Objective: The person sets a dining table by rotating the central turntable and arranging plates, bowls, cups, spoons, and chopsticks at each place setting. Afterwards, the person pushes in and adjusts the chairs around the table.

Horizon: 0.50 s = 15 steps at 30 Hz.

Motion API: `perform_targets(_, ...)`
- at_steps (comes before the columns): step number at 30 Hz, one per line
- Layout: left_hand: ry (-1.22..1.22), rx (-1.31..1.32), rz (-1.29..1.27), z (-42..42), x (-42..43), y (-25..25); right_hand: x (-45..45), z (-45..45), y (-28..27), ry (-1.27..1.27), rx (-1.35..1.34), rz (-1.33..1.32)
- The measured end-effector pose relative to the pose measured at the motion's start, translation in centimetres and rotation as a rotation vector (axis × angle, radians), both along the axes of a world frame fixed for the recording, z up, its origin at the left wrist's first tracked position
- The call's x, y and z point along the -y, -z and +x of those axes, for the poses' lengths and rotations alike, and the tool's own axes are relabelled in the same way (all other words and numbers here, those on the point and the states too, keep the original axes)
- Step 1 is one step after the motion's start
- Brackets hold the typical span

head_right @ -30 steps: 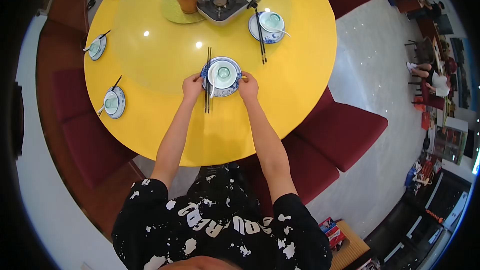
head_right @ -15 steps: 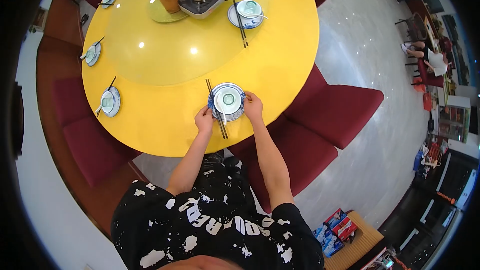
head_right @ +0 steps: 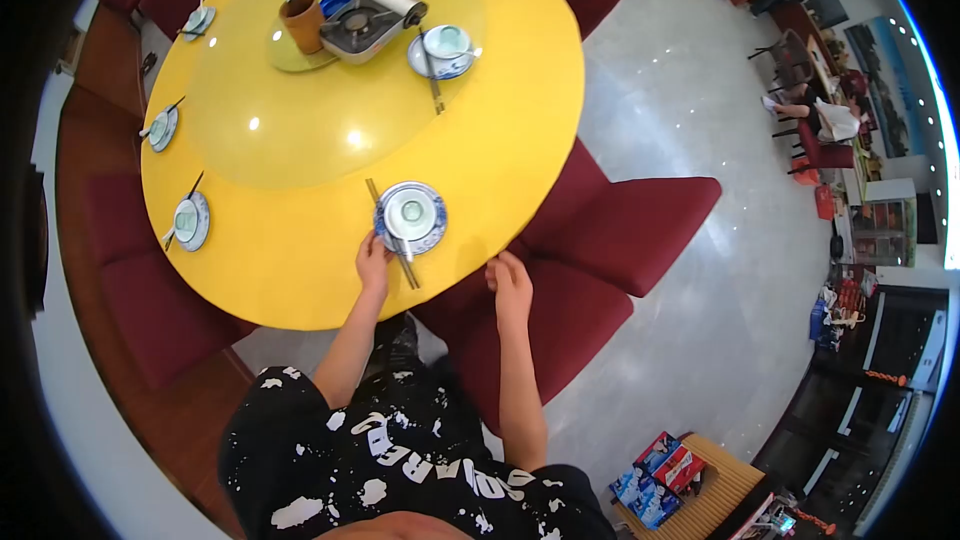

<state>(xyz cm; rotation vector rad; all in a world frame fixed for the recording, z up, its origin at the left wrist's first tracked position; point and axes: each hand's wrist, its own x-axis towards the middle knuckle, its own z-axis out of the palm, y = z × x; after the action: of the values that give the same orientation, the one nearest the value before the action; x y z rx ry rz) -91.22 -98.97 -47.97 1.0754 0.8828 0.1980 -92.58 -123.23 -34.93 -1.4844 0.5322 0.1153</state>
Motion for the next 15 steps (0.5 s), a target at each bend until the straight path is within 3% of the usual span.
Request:
perform_targets(4, 0.092, -0.042, 0.067, -4.5, 2.0, 2.0, 6.8, -11.8, -4.3, 0.266, 0.223, -0.044)
perform_targets(8, 0.228, -0.127, 0.195, -13.1, 7.0, 1.1, 17.0, -22.0, -3.0, 0.664, 0.314, -0.132)
perform_targets(12, 0.440, -0.167, 0.308, -21.1, 13.9, 0.6, 26.9, -34.5, -2.2, 0.979, 0.053, -0.056)
perform_targets(15, 0.732, -0.173, 0.413, -21.9, 20.8, -0.8, 34.5, -44.6, -1.3, 1.056, -0.099, -0.061)
